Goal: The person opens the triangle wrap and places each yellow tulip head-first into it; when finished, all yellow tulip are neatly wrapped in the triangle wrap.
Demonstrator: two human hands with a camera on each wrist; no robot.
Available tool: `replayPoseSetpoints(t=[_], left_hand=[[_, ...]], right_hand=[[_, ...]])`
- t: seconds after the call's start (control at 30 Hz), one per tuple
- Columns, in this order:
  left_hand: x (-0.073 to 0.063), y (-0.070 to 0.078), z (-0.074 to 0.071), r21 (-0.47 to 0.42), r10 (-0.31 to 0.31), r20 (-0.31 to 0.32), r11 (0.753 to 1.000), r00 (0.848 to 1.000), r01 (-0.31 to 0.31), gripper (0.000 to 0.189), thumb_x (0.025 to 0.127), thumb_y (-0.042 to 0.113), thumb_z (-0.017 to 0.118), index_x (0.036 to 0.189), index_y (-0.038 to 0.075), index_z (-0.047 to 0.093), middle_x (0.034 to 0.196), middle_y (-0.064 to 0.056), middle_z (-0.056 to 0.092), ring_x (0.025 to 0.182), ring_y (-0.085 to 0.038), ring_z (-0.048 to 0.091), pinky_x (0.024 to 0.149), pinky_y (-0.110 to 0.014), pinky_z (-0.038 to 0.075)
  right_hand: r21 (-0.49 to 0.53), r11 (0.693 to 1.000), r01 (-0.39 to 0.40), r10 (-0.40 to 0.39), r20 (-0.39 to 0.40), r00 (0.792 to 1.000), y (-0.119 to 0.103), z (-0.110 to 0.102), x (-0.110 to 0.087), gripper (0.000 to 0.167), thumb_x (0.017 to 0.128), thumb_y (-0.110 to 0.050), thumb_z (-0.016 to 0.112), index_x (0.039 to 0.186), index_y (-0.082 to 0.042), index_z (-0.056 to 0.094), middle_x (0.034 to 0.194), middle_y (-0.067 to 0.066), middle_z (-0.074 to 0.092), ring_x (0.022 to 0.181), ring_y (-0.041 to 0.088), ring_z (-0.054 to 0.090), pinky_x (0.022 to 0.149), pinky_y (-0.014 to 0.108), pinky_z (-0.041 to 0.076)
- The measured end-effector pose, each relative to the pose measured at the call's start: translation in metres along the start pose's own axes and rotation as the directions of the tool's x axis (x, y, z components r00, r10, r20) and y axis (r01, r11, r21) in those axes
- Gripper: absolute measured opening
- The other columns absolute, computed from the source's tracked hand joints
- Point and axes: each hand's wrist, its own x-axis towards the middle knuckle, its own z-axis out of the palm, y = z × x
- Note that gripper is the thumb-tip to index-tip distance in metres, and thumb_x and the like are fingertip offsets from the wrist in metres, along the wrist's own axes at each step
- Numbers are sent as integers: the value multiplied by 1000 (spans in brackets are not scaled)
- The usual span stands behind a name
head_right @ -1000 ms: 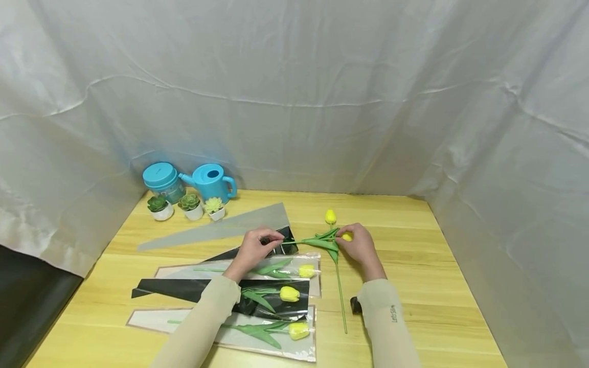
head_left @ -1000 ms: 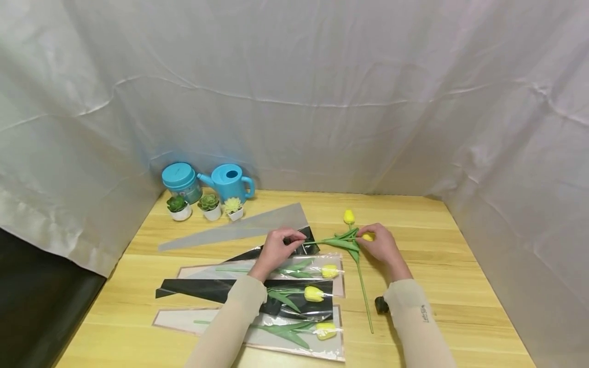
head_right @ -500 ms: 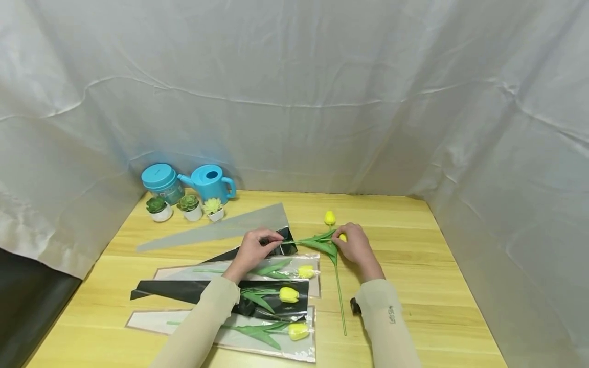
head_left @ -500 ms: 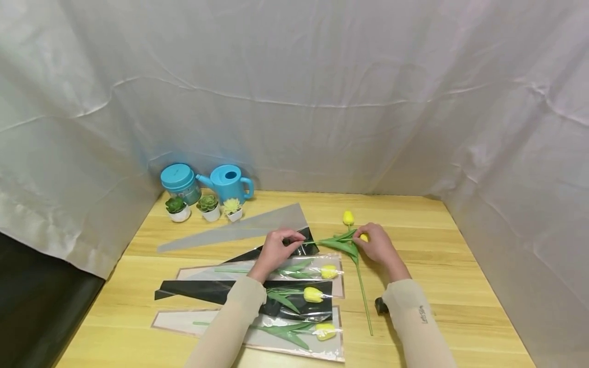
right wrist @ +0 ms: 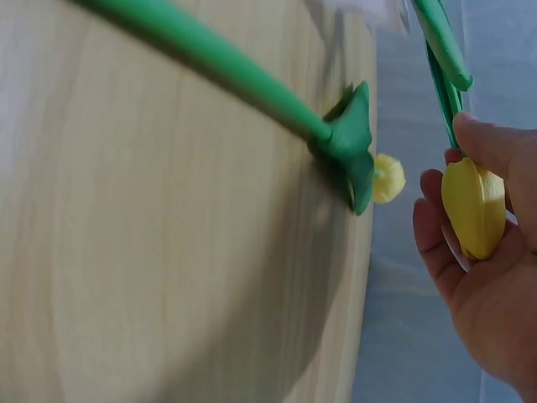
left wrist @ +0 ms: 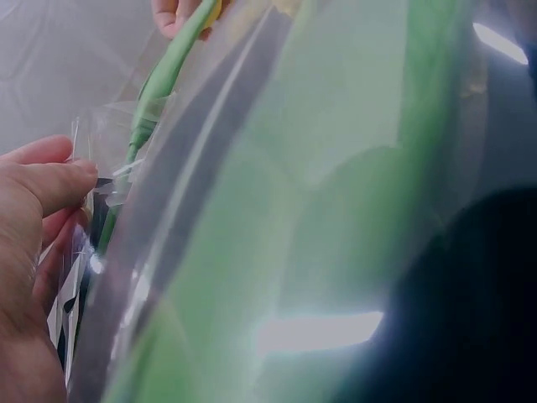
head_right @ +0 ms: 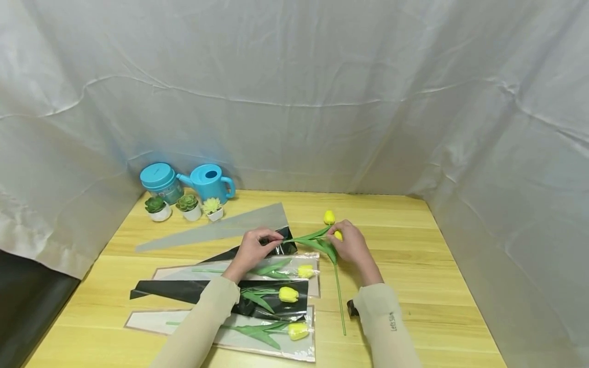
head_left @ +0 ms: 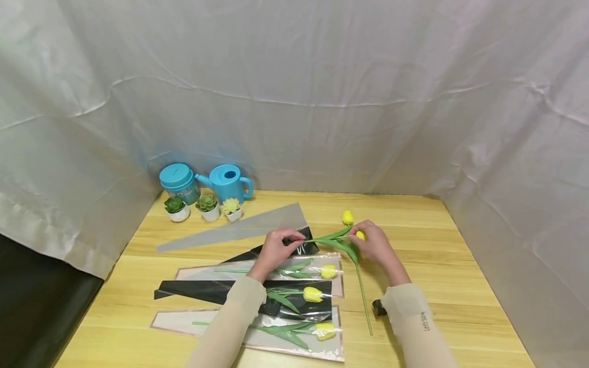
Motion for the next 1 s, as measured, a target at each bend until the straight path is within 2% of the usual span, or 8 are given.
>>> replayPoseSetpoints(t=[0.27,0.53,0.77,1.0], left_hand=[[2,7,2,-5,8,-5,1000,1000,-8,12,93,16,79,104,20,83,102,7,78,91,-10,69,75,-28,57],[3,8,3,-4,9,-6,1000,1000,-9,11,94,16,79,103,21,83,101,8,77,89,-9,67,72,-28,56],[3,9,1,-4,12,-11,1000,1000,-12,11,93,16,79,103,21,83,100,7,77,92,-10,69,74,-27,57],[3,14,-5,-21,-26,18,999,1000,26,12,94,20,79,104,25,83,105,10,77,104,-12,70,86,-33,58]], right_hand=[[-22,996,86,-87,-44,995,-18,8,0,9,100,-16,70,101,-8,74,125,19,65,122,43,60,109,62,45],[-9,998,65,-66,-41,997,-33,14,-1,12,98,-18,72,102,-7,74,128,17,65,126,44,59,113,62,42],[-37,996,77,-79,-40,996,-38,17,-1,9,99,-20,71,100,-11,74,125,16,66,117,40,62,110,61,45],[-58,993,103,-106,-63,992,-39,15,2,10,98,-20,72,101,-11,74,123,13,66,120,38,62,112,58,45]])
